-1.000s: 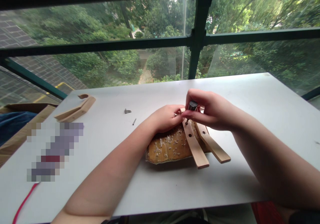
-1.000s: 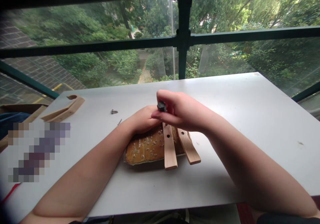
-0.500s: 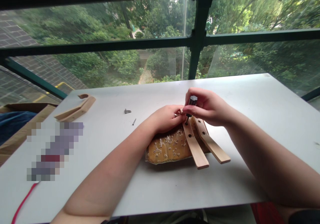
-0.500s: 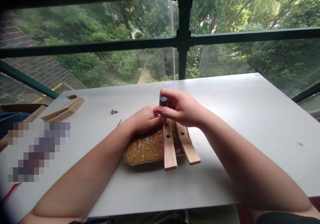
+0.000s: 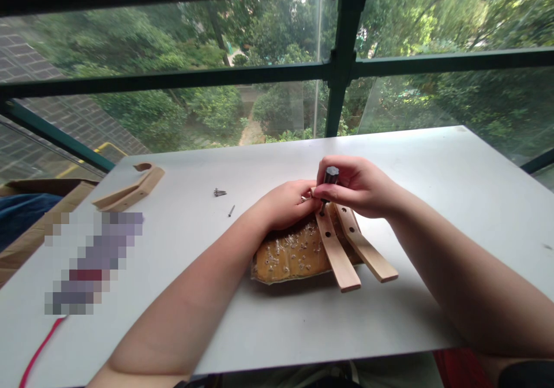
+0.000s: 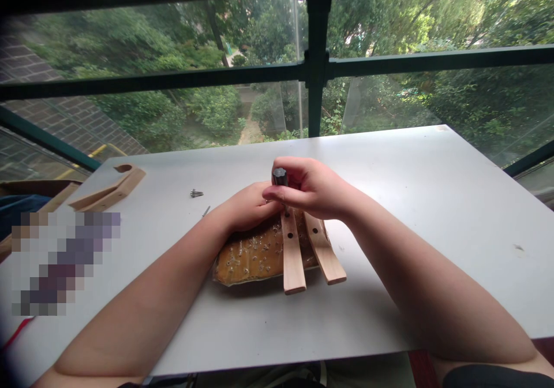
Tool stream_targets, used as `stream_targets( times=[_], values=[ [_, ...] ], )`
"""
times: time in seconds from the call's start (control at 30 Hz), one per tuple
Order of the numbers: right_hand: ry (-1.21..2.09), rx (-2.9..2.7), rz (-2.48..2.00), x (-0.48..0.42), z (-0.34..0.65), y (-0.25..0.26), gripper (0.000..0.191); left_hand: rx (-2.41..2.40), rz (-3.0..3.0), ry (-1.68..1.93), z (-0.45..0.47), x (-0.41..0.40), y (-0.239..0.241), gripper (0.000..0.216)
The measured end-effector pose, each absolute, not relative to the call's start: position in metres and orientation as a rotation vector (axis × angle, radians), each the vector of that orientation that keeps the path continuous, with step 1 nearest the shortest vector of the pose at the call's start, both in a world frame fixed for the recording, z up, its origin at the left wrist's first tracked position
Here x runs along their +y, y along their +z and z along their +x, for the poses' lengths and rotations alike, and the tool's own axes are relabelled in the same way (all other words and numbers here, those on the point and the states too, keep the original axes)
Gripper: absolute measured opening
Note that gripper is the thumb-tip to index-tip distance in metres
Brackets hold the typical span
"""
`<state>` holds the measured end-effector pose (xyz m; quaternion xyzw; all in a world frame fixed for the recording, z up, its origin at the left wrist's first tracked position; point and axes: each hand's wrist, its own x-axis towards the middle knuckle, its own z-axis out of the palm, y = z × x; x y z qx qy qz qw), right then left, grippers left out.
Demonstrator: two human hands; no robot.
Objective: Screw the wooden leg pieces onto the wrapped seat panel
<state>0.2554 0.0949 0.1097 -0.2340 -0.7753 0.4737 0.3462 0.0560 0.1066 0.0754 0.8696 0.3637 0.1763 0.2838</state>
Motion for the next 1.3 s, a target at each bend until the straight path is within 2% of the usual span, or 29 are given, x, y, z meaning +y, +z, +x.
stream_targets(
  times=[1.2,1.3],
  values=[
    [1.133,-2.05,-0.611,0.0951,0.2544,0.1107,0.01,1.023,2.339,0.42,0.0538,0.1075,0.075,0.03],
    [1.095,-1.992,-0.578,0.094,0.2519,0.1084,0.022,1.022,2.323,0.419,0.054,0.1077,0.075,0.034]
  ],
)
